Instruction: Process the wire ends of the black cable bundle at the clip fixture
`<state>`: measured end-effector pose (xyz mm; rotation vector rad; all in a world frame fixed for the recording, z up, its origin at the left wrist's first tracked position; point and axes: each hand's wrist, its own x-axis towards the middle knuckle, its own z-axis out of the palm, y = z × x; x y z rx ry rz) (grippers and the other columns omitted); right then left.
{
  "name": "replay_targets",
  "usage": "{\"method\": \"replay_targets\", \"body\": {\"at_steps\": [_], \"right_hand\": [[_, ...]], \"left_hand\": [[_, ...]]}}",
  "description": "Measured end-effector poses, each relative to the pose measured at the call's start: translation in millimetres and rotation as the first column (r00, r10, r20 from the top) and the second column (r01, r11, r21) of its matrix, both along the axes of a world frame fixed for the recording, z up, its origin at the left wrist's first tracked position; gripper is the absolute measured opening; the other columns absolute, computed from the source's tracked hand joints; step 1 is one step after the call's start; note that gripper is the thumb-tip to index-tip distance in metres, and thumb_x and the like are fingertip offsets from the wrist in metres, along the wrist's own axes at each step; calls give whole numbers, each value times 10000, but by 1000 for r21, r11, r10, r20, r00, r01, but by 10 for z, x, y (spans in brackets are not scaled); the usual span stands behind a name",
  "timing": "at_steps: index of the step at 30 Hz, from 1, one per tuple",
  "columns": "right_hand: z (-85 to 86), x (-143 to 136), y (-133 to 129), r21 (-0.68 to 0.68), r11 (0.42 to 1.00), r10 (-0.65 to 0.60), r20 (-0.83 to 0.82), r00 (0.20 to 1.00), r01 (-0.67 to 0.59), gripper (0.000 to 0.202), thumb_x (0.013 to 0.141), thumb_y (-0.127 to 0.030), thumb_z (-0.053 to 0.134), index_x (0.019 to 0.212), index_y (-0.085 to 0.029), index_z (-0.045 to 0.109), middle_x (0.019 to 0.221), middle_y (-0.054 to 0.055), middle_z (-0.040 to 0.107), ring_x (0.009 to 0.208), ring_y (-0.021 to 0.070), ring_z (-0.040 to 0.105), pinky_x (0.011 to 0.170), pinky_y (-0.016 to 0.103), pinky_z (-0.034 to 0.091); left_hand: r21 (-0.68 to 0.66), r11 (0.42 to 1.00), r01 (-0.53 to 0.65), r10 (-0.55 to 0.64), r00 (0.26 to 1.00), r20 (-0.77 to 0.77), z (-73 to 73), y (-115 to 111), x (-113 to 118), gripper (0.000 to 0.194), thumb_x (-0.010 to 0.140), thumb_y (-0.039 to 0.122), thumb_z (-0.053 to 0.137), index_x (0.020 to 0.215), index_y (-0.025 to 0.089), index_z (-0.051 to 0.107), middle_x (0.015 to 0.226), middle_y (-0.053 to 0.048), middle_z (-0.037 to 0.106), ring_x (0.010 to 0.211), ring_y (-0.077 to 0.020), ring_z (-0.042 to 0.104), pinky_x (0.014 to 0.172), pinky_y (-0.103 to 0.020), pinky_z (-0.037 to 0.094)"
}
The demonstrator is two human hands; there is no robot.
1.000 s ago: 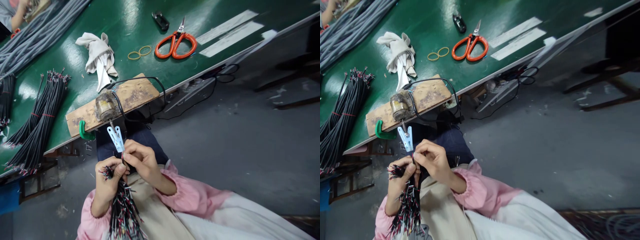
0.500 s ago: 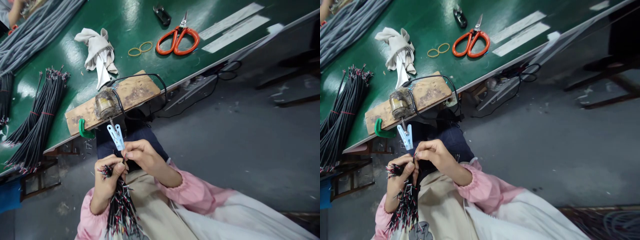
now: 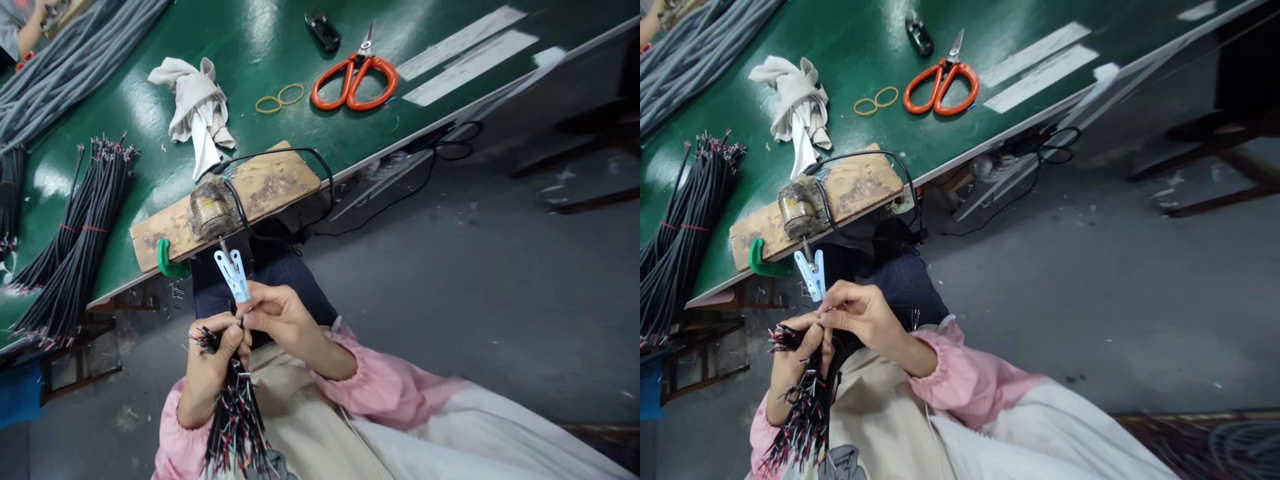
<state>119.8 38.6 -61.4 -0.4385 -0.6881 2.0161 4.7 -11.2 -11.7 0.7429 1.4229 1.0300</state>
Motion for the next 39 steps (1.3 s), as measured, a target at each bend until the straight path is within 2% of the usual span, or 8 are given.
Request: {"method": "replay_targets", "body": {"at_steps": [5, 8, 14, 16, 19, 21, 32, 39], "right_hand": [[-8, -75, -48, -4, 989, -149, 84, 985, 150, 310, 688, -460, 851, 635, -191, 704, 649, -23, 572, 578, 95, 560, 536, 235, 466], [26, -64, -69, 205, 941, -309, 193, 931, 270, 306, 784, -447, 784, 650, -190, 686, 653, -6, 592, 586, 106, 558, 539, 244, 463], [73, 18, -19, 754, 541, -730, 202, 653, 372, 176, 936, -226, 618, 766, -196, 656, 696, 25, 608, 690, 153, 546, 654, 307, 480], [59, 34, 9, 706, 639, -604, 214, 768, 305, 252, 950, -333, 605, 742, -191, 613, 682, 18, 578, 686, 151, 534, 651, 303, 471], [23, 35, 18, 396, 915, -179, 230, 956, 76, 378, 930, -522, 579, 755, -188, 547, 693, -7, 501, 626, 121, 495, 589, 264, 446], [1, 29, 10, 215, 976, 0, 209, 978, -45, 400, 897, -564, 605, 783, -187, 539, 719, -12, 480, 623, 107, 477, 592, 252, 441], [32, 66, 42, 185, 983, -46, 232, 972, 3, 334, 838, -507, 705, 832, -172, 698, 844, 61, 653, 800, 164, 632, 714, 293, 507], [107, 65, 39, 492, 856, -368, 358, 858, 162, 204, 892, -228, 633, 693, -183, 631, 669, 24, 632, 661, 151, 559, 632, 303, 449]], "left_hand": [[60, 998, 22, -21, 1000, -19, 3, 26, 18, 473, 715, 541, 782, 523, 133, 638, 447, 10, 524, 316, -58, 432, 305, -163, 345], [53, 999, 9, -7, 999, -47, -19, 29, 16, 490, 696, 568, 783, 527, 134, 629, 443, 10, 531, 293, -55, 414, 289, -164, 324], [-98, 995, 15, -14, 1000, 13, -5, -13, -11, 504, 722, 599, 751, 582, 134, 613, 429, 52, 448, 286, -28, 337, 280, -150, 250], [-125, 991, 37, -29, 998, 63, 23, -22, -21, 511, 715, 592, 758, 562, 139, 577, 428, 65, 413, 282, -18, 301, 276, -148, 228], [-94, 995, 31, -19, 991, 129, 54, -22, -32, 506, 716, 556, 773, 540, 143, 539, 430, 72, 383, 282, -12, 288, 276, -141, 206], [-84, 996, 12, 0, 990, 144, 64, -16, -38, 489, 733, 532, 770, 551, 141, 540, 434, 73, 377, 290, -13, 294, 286, -136, 209], [-102, 995, -10, 30, 979, 201, 63, 6, -65, 479, 758, 505, 764, 559, 149, 512, 441, 85, 345, 287, -8, 277, 298, -139, 207], [-76, 996, 42, -37, 998, 55, 39, 5, -59, 479, 755, 548, 744, 572, 147, 558, 423, 74, 384, 290, -26, 311, 304, -165, 231]]}}
